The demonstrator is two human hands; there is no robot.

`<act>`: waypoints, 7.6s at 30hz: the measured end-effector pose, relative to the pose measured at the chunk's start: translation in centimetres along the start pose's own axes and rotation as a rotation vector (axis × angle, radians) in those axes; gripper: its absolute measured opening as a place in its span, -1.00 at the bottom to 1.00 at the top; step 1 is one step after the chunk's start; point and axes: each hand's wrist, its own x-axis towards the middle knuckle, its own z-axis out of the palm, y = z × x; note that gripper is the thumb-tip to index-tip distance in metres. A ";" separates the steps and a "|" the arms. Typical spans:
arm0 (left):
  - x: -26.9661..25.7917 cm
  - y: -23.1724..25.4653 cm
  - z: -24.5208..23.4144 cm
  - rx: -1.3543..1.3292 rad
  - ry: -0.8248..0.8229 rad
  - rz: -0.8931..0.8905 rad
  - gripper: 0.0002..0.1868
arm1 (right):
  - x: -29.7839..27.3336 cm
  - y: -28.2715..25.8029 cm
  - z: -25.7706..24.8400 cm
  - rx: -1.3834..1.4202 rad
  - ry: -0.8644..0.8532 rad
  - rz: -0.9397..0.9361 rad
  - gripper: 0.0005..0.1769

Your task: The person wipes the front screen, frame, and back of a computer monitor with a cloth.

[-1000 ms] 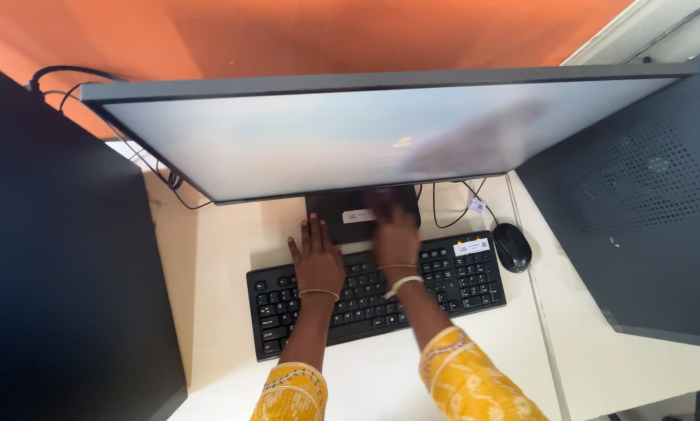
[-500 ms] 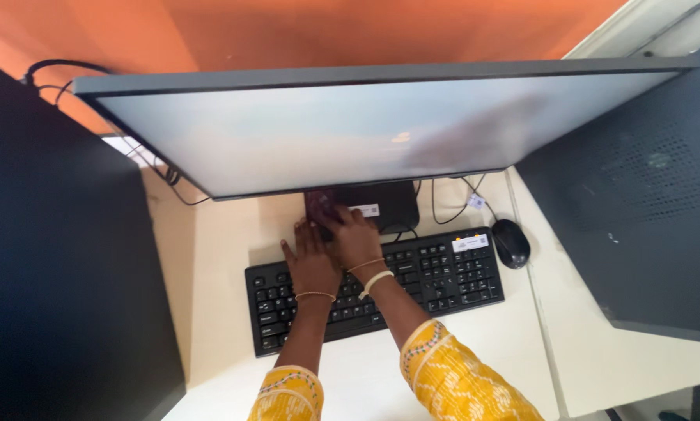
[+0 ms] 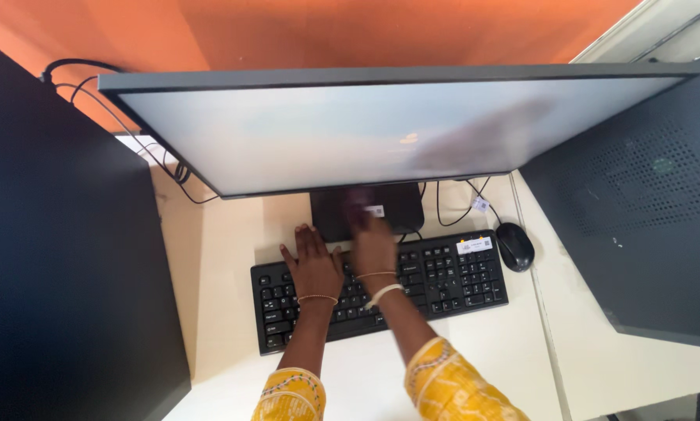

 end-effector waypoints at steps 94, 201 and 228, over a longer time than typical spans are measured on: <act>0.2 -0.9 -3.6 -0.026 -0.290 -0.059 -0.21 | 9.5 -2.1 3.4 -0.087 -0.372 -0.049 -0.55; -0.1 -3.9 -3.8 -0.376 0.146 -0.003 -0.79 | -10.0 3.5 -6.2 0.207 -0.024 -0.187 -0.34; 0.8 3.2 -10.0 -1.444 -0.554 -0.315 -0.76 | -4.1 7.9 -10.8 1.607 -0.266 0.638 -0.80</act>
